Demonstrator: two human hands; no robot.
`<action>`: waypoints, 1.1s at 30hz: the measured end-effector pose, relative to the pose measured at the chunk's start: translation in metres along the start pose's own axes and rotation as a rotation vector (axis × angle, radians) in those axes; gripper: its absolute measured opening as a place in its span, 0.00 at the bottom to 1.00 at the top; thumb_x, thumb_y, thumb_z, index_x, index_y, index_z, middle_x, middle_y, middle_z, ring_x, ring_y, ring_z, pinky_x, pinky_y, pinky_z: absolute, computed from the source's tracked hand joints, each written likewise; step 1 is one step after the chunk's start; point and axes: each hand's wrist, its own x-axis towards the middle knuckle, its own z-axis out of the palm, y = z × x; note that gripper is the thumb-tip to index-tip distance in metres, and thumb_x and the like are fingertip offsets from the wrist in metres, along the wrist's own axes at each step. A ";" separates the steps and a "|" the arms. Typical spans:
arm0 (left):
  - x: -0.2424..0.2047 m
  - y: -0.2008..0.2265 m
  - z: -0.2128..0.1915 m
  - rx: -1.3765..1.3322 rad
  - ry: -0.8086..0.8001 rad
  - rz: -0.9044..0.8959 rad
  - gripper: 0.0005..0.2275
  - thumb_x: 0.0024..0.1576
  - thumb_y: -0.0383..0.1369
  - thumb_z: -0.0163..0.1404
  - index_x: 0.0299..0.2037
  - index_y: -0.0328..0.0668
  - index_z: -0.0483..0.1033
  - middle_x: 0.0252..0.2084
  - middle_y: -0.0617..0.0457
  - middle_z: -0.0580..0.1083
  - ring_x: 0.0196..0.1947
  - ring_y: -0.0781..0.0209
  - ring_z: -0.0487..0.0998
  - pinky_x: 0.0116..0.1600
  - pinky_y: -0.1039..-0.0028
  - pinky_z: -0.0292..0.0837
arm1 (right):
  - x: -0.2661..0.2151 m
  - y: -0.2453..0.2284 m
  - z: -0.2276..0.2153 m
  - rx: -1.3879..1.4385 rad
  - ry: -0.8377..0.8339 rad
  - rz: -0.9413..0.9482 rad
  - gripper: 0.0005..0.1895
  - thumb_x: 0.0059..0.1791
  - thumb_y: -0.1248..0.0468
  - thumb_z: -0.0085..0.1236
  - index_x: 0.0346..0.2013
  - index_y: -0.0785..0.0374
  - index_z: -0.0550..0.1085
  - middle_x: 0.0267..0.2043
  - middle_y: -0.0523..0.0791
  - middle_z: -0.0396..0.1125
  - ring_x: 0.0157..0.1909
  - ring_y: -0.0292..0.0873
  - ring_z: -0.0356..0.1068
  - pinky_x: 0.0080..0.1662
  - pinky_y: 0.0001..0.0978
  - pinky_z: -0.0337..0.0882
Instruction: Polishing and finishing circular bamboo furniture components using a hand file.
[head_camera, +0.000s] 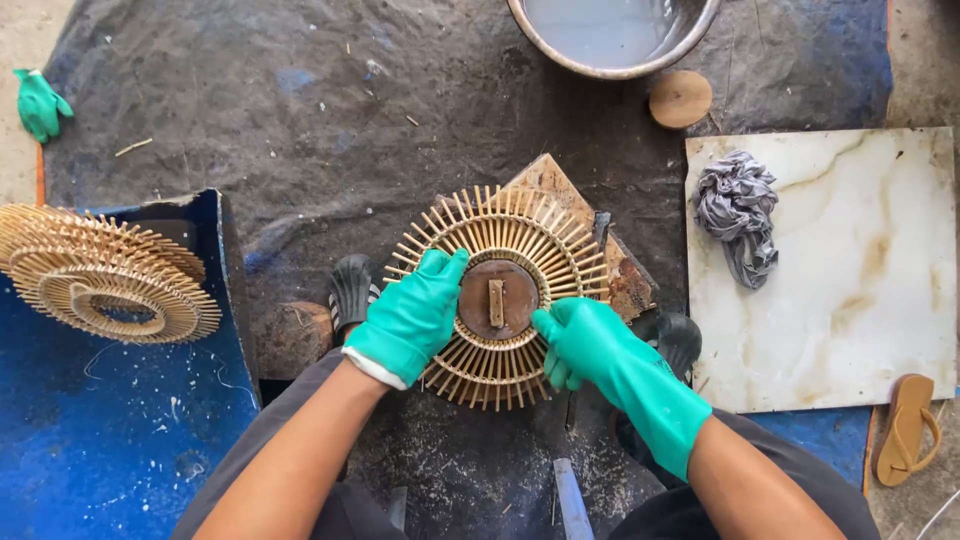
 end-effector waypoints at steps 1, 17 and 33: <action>-0.002 -0.004 0.002 0.003 0.025 0.011 0.20 0.59 0.28 0.49 0.62 0.38 0.68 0.50 0.41 0.72 0.37 0.40 0.80 0.38 0.51 0.76 | 0.003 0.000 0.004 0.050 0.042 -0.005 0.21 0.56 0.50 0.47 0.34 0.66 0.74 0.25 0.50 0.75 0.23 0.44 0.75 0.26 0.37 0.73; -0.009 -0.015 0.007 -0.109 0.105 -0.035 0.22 0.58 0.29 0.50 0.63 0.36 0.66 0.54 0.40 0.70 0.39 0.35 0.79 0.39 0.50 0.76 | 0.029 -0.026 0.000 -0.517 0.450 -0.215 0.21 0.57 0.45 0.44 0.41 0.58 0.76 0.26 0.51 0.75 0.31 0.53 0.75 0.39 0.50 0.73; -0.007 0.061 0.026 0.344 0.271 0.033 0.32 0.50 0.46 0.59 0.61 0.35 0.69 0.60 0.43 0.69 0.56 0.45 0.69 0.52 0.54 0.68 | 0.114 0.131 0.023 -0.239 0.598 -0.024 0.52 0.45 0.48 0.69 0.71 0.69 0.51 0.73 0.61 0.47 0.68 0.65 0.59 0.64 0.51 0.63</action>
